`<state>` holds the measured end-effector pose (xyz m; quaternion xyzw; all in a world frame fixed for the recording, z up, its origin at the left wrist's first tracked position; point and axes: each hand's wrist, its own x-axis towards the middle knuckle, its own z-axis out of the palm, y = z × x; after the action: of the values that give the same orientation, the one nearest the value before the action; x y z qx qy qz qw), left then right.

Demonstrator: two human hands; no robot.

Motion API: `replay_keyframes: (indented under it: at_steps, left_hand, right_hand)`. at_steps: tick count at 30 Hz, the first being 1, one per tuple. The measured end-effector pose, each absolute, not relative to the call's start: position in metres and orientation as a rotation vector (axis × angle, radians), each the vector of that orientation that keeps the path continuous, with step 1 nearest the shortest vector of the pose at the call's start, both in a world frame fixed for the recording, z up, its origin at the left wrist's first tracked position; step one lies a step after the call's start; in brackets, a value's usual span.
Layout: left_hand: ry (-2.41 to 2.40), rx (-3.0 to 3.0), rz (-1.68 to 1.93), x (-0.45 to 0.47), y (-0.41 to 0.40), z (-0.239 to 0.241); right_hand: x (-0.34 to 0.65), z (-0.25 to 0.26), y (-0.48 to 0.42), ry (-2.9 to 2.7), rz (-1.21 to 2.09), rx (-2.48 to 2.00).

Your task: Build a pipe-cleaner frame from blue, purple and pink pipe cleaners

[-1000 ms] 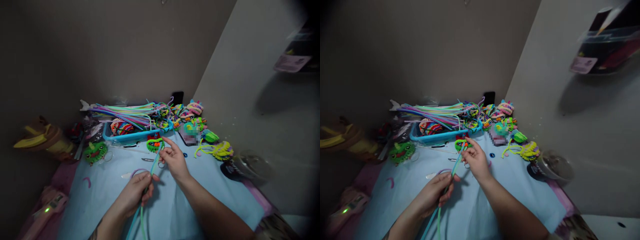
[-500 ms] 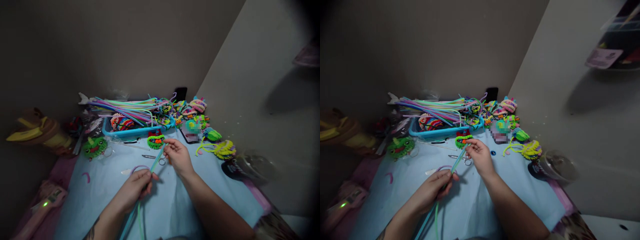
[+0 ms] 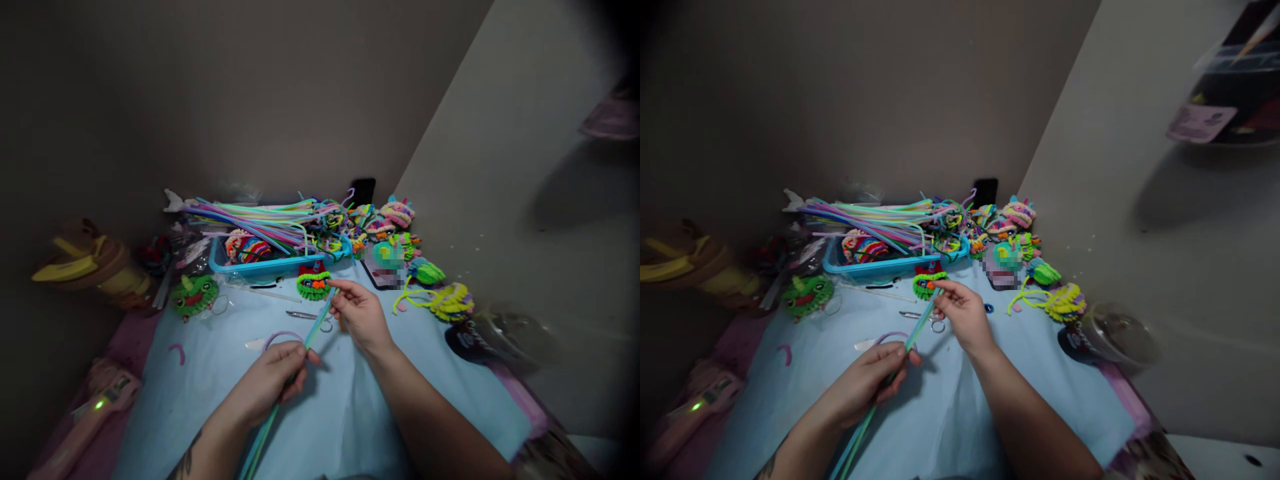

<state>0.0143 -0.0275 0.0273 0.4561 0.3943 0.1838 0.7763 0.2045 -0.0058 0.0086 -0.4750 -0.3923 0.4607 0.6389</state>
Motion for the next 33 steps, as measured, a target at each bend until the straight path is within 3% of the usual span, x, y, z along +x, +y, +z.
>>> replay_keyframes:
  at_steps: [17,26,33]
  left_hand:
    - [0.878,1.058,0.54,0.017,-0.026,0.028]
    - [0.992,0.997,0.647,0.012,-0.023,0.03]
    - [0.97,1.04,0.616,0.012,-0.023,0.029]
  right_hand:
    - [0.17,0.02,-0.024,-1.009,1.277,-1.077]
    - [0.167,0.012,-0.036,-1.451,0.685,-1.232]
    - [0.167,0.013,-0.037,-1.509,0.659,-1.221]
